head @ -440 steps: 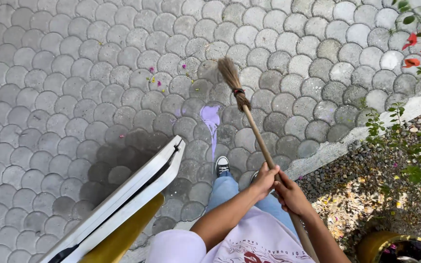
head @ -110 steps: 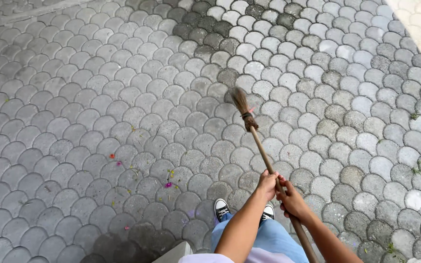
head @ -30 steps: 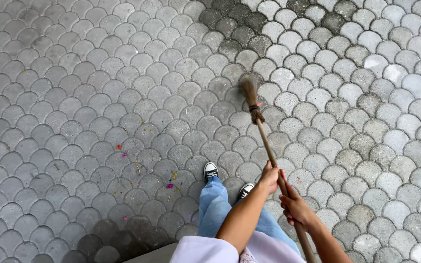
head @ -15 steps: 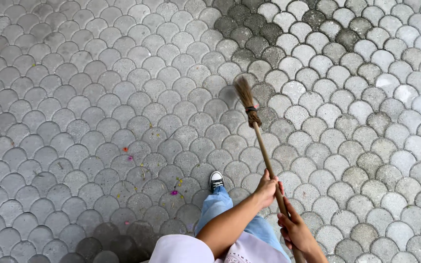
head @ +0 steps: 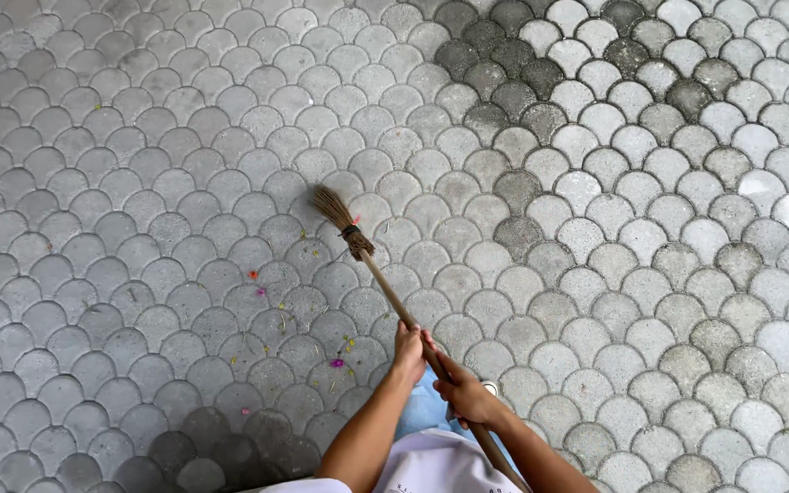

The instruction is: The person sweeps a paved outdoor patio using a traditional straw broom. They gather scattered debris, including fallen flower petals and a purple plastic bag, into a pile while moving around the area.

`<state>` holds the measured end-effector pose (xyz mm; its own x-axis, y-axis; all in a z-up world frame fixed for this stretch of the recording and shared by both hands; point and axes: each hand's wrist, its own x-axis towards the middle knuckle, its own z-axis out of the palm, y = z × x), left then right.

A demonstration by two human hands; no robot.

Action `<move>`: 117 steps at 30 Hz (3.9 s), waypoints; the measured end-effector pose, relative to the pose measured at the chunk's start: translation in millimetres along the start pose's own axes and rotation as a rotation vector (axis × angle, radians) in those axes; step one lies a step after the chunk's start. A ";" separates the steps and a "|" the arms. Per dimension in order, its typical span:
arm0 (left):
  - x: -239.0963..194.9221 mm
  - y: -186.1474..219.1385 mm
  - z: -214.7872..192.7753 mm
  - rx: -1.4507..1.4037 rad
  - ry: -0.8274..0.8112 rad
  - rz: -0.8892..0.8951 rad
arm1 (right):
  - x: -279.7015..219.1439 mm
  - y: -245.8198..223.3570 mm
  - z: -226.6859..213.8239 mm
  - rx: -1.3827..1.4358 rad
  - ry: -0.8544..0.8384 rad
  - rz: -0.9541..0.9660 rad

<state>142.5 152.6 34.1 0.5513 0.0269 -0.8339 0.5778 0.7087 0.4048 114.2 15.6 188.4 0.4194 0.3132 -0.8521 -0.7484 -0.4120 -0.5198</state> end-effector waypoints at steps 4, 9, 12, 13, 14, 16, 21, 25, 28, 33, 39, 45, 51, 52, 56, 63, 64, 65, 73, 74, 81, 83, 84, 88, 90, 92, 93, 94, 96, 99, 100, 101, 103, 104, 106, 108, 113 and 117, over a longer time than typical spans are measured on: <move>-13.0 10.9 29.9 0.072 0.015 0.097 | -10.4 6.4 -12.8 0.135 0.005 -0.024; -23.4 -16.3 134.5 0.048 -0.259 -0.078 | -57.2 7.4 -62.2 0.234 0.305 -0.051; -10.5 -67.5 205.0 0.261 -0.429 -0.138 | -84.2 16.2 -108.2 0.281 0.469 0.026; -4.0 -89.8 214.4 0.263 -0.434 -0.147 | -90.9 19.7 -117.4 0.286 0.477 0.031; 5.4 -110.7 229.5 0.269 -0.506 -0.199 | -96.2 21.3 -131.1 0.268 0.524 0.072; 15.3 -140.6 241.0 0.265 -0.571 -0.261 | -96.9 28.9 -148.8 0.245 0.567 0.128; 46.0 -118.4 180.4 0.234 -0.292 -0.231 | -39.7 27.9 -158.3 0.103 0.262 0.217; 37.2 -59.7 159.5 0.017 -0.193 -0.128 | -33.4 -16.3 -155.2 -0.017 0.120 0.143; 20.7 -59.0 189.0 0.140 -0.074 -0.004 | -59.4 -25.0 -171.8 -0.018 0.100 0.038; 24.2 -65.1 274.5 0.071 -0.279 -0.081 | -75.1 -18.6 -227.3 0.133 0.275 -0.033; 62.3 -137.1 356.7 0.173 -0.376 -0.126 | -77.5 -8.9 -295.3 0.176 0.432 0.052; 77.4 -96.7 220.9 0.014 -0.038 -0.075 | 3.3 -1.9 -251.4 -0.180 -0.008 0.135; 85.4 -53.7 185.5 0.112 0.089 0.143 | 14.2 -17.2 -227.5 -0.045 -0.113 -0.038; 73.2 -45.8 202.9 0.112 0.089 0.155 | 10.3 -18.0 -234.4 -0.048 -0.117 -0.048; 50.8 -31.5 266.4 0.048 -0.077 0.019 | -23.7 -36.9 -253.5 0.048 0.039 -0.086; 81.8 -88.6 383.5 0.153 -0.532 -0.149 | -50.0 -23.8 -310.7 0.368 0.490 -0.098; 91.3 -96.9 386.3 0.165 -0.540 -0.157 | -47.4 -26.1 -313.1 0.382 0.501 -0.099; 100.7 -106.0 387.4 0.168 -0.580 -0.179 | -44.5 -27.1 -314.4 0.396 0.529 -0.078; 131.3 -35.9 202.8 -0.008 -0.210 -0.137 | 67.7 -35.8 -229.2 -0.007 0.160 0.127; 136.7 -21.8 179.9 -0.106 -0.213 -0.084 | 82.7 -38.3 -217.6 -0.201 0.110 0.002; 132.9 94.0 146.0 -0.202 0.019 0.046 | 33.8 -118.0 -170.6 0.066 -0.061 -0.048; 152.4 88.0 173.9 -0.152 -0.008 0.046 | 26.2 -116.8 -182.0 0.099 0.012 -0.058; 162.4 85.1 188.2 -0.110 -0.030 0.062 | 22.9 -117.1 -187.5 0.121 0.071 -0.076; 136.6 70.9 303.7 0.013 -0.157 -0.140 | -1.2 -111.6 -220.7 0.410 0.208 -0.103; 134.8 45.8 349.6 0.080 -0.319 -0.290 | -17.8 -112.4 -235.1 0.457 0.395 -0.030; 152.0 1.4 369.7 0.159 -0.399 -0.305 | -17.5 -100.3 -247.1 0.513 0.488 0.008; 160.1 -19.6 381.1 0.228 -0.474 -0.298 | -17.1 -95.3 -253.9 0.556 0.564 0.035; 173.4 -32.8 380.0 0.233 -0.484 -0.303 | -7.2 -95.2 -257.1 0.561 0.576 0.033; 199.0 -57.4 377.5 0.269 -0.432 -0.323 | 12.0 -95.4 -263.8 0.431 0.610 0.087; 205.6 14.5 338.9 0.238 -0.146 -0.381 | 52.1 -156.3 -237.3 0.229 0.453 0.217; 219.0 30.5 313.3 0.230 -0.146 -0.373 | 67.9 -158.6 -230.3 0.220 0.450 0.212; 231.6 45.4 287.6 0.117 -0.150 -0.321 | 83.0 -160.0 -223.3 0.135 0.365 0.178; 239.6 55.5 239.4 -0.003 -0.128 -0.273 | 91.9 -156.8 -206.4 0.047 0.257 0.158; 244.8 65.3 228.3 -0.017 -0.176 -0.180 | 92.8 -164.1 -200.9 0.038 0.250 0.113; 235.2 85.2 228.7 -0.052 -0.210 -0.075 | 86.2 -173.3 -197.3 0.006 0.228 0.071; 213.9 116.6 252.3 -0.003 -0.143 -0.142 | 79.5 -183.8 -200.8 0.293 0.248 0.034; 172.9 116.2 317.3 -0.050 -0.226 -0.236 | 57.6 -195.2 -219.4 0.464 0.384 0.090; 170.1 114.1 317.8 -0.049 -0.190 -0.238 | 71.8 -214.7 -225.3 0.138 0.317 0.227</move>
<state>493.5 14.0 57.6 0.5089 -0.2728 -0.8165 0.6770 0.7126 0.1838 420.8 -66.2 224.9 0.3569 -0.0606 -0.9322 -0.8930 -0.3149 -0.3214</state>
